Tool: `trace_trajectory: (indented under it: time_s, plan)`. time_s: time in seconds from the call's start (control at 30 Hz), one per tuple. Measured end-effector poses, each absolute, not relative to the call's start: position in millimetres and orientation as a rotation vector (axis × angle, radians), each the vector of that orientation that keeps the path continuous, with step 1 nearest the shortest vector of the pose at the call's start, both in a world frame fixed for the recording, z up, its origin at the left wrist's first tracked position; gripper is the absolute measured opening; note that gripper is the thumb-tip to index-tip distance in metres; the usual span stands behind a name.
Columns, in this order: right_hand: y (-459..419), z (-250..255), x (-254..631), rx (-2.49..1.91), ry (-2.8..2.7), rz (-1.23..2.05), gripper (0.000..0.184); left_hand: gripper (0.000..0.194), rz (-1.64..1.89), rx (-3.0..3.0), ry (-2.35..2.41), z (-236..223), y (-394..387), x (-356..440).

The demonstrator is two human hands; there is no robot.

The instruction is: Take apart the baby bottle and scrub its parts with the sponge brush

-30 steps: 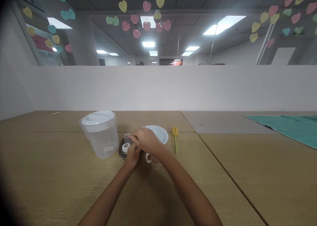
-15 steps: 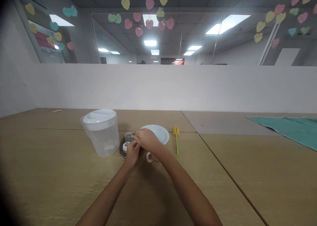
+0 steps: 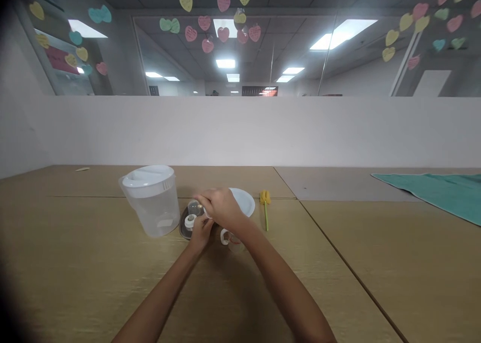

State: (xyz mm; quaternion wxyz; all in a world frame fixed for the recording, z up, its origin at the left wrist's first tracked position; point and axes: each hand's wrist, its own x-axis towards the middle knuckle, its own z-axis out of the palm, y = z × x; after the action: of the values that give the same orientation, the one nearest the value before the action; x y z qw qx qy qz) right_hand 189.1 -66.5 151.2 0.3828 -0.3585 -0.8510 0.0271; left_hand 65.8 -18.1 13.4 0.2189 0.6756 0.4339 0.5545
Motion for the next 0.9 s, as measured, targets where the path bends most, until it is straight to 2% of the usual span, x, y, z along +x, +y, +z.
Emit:
trace_trajectory:
  time_s: [0.2, 0.33, 0.47, 0.57, 0.67, 0.77, 0.9]
  plan:
    - [-88.3, 169.2, 197.6, -0.848, -1.896, 0.047, 0.041, 0.026, 1.489, 1.958, 1.201, 4.5, -15.5, 67.4]
    - [-105.0, 185.6, 222.6, -0.737, -1.533, 0.069, 0.037, 0.022, 1.462, 2.045, 1.216, 0.2, -16.8, 68.8]
    - [-82.9, 186.8, 256.6, -0.778, -1.361, 0.299, 0.038, 0.024, 1.466, 2.043, 1.206, 1.8, -19.6, 69.4]
    - [-43.1, 172.4, 272.1, -0.869, -1.392, 0.594, 0.043, 0.024, 1.461, 2.033, 1.202, 3.7, -21.0, 69.2]
    - [-2.9, 147.6, 274.2, -1.044, -1.423, 0.818, 0.039, 0.023, 1.441, 2.015, 1.212, 3.4, -20.7, 68.7]
    - [25.9, 119.3, 270.4, -1.306, -1.470, 0.814, 0.030, 0.024, 1.446, 2.006, 1.206, 1.6, -19.3, 68.1]
    - [44.2, 91.2, 269.3, -1.446, -1.529, 0.765, 0.018, 0.025, 1.461, 1.991, 1.202, 0.5, -18.7, 67.9]
